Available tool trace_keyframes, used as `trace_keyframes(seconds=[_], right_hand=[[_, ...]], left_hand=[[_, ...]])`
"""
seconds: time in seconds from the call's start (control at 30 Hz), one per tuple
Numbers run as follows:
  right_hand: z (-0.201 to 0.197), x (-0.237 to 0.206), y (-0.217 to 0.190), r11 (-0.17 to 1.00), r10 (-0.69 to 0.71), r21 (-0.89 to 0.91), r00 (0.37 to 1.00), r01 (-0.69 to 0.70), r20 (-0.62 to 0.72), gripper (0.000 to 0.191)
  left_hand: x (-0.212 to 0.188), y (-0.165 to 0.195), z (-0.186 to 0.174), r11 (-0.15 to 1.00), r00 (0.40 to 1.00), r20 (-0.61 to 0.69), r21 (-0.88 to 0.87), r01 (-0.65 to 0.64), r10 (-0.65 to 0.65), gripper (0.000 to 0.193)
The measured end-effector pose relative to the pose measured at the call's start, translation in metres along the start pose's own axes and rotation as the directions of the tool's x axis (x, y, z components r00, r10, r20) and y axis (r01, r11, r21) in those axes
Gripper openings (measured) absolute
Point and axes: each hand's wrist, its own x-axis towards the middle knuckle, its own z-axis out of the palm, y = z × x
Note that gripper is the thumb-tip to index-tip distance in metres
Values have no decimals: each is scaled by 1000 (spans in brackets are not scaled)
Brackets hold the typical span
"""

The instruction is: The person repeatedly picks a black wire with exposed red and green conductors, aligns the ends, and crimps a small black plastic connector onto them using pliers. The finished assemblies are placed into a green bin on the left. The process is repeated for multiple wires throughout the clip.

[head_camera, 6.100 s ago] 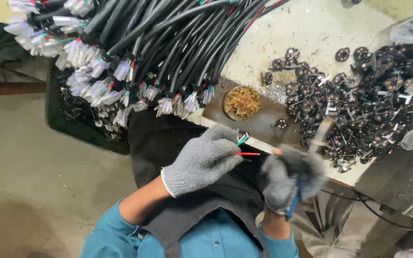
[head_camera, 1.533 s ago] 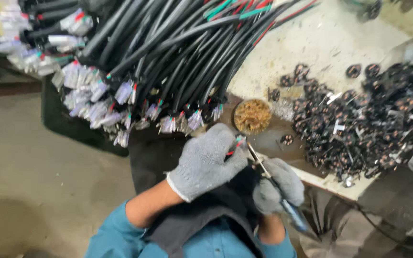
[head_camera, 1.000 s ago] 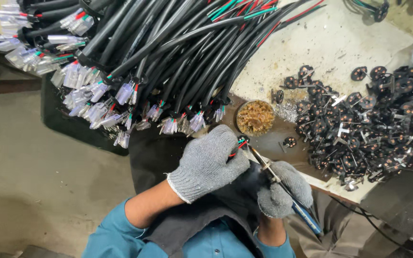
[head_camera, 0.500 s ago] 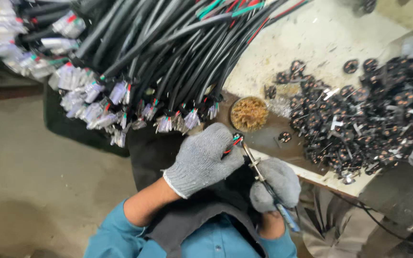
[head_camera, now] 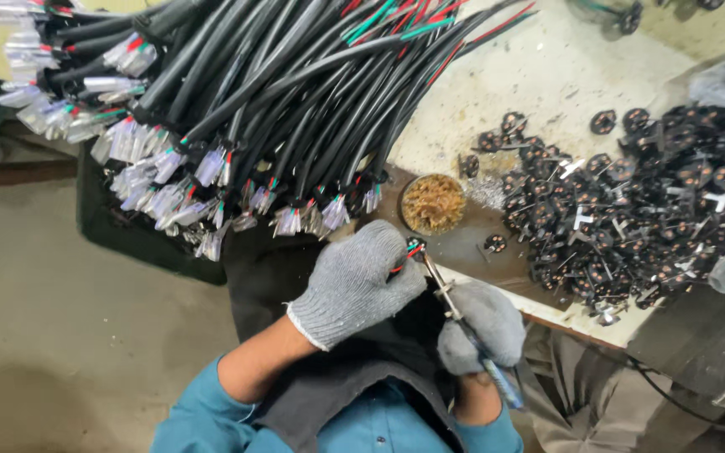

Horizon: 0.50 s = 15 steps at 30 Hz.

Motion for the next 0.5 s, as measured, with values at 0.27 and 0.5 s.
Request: trace_keyframes(seconds=[0.27,0.5], right_hand=[[-9,-17,14,792,505,415,863,-448,-32,28],[-18,-14,-18,936,153,344,786,80,-599,30]], left_hand=[[4,4,-2,999,998,-45,17,-50,50,26],[-2,-2,3,1000,999,-38,11,-23,23,24]])
